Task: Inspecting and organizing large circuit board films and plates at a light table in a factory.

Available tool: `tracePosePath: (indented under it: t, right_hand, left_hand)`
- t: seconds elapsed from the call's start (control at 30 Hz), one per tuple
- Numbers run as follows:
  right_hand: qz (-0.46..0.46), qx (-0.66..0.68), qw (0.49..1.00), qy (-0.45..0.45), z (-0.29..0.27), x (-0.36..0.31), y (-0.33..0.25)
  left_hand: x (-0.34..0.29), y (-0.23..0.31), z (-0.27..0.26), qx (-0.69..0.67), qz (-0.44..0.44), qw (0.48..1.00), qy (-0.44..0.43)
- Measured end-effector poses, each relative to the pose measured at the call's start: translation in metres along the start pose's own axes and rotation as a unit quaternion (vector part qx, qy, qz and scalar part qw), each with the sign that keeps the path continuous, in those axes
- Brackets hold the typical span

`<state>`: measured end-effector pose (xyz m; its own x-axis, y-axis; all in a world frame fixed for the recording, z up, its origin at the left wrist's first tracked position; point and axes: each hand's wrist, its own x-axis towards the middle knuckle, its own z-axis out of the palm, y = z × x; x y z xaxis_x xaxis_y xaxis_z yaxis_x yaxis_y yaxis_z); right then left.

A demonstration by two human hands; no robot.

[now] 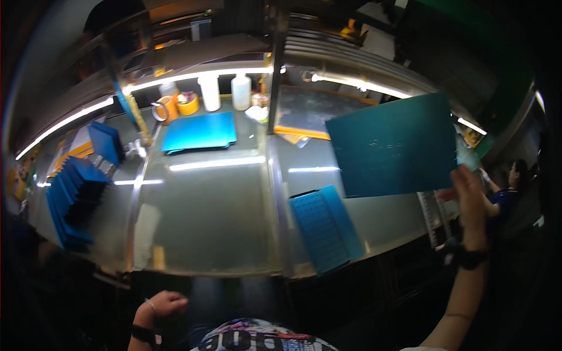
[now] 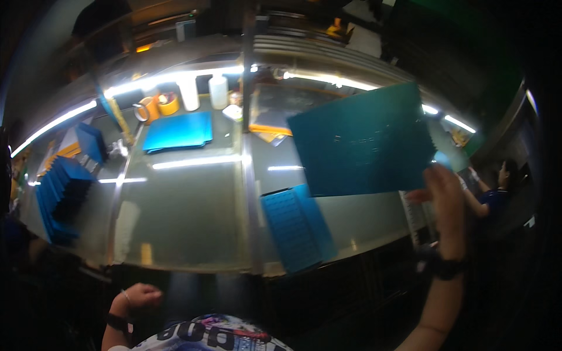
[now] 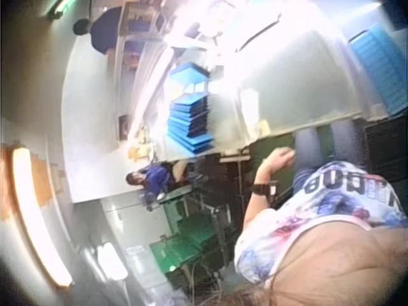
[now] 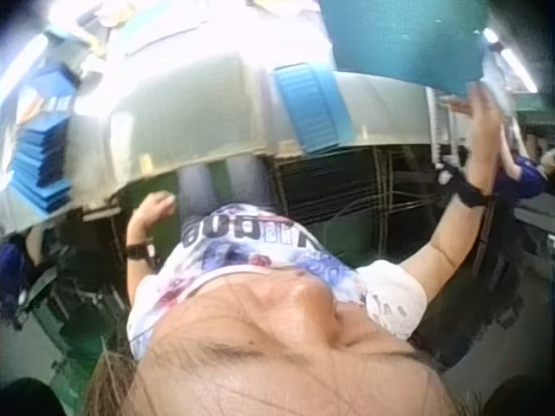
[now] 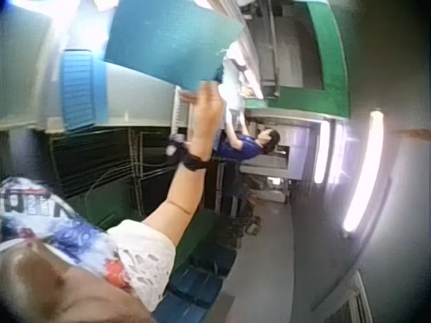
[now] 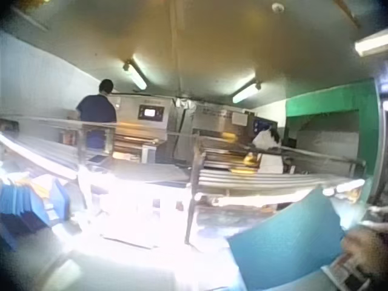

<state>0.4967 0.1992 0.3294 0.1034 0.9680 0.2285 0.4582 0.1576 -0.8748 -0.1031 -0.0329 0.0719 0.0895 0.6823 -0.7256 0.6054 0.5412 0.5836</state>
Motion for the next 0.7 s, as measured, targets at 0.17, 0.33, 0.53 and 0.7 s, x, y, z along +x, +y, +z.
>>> tracePosePath:
  t: [0.17, 0.33, 0.53, 0.7]
  right_hand:
    - [0.238, 0.352, 0.900, -0.098, 0.182, -0.082, 0.084]
    - [0.296, 0.417, 0.843, -0.166, 0.298, -0.150, 0.083]
    - [-0.158, -0.177, 0.968, -0.077, 0.286, -0.184, 0.105]
    - [-0.193, -0.317, 0.920, -0.121, 0.218, -0.182, 0.138]
  left_hand:
    - [-0.005, 0.115, -0.019, -0.068, 0.313, 0.854, 0.410]
    - [0.026, 0.143, -0.005, 0.227, 0.396, 0.765, 0.455]
    - [0.092, 0.077, 0.022, 0.343, 0.219, 0.827, 0.387]
    - [0.090, 0.074, 0.020, 0.355, 0.203, 0.821, 0.398]
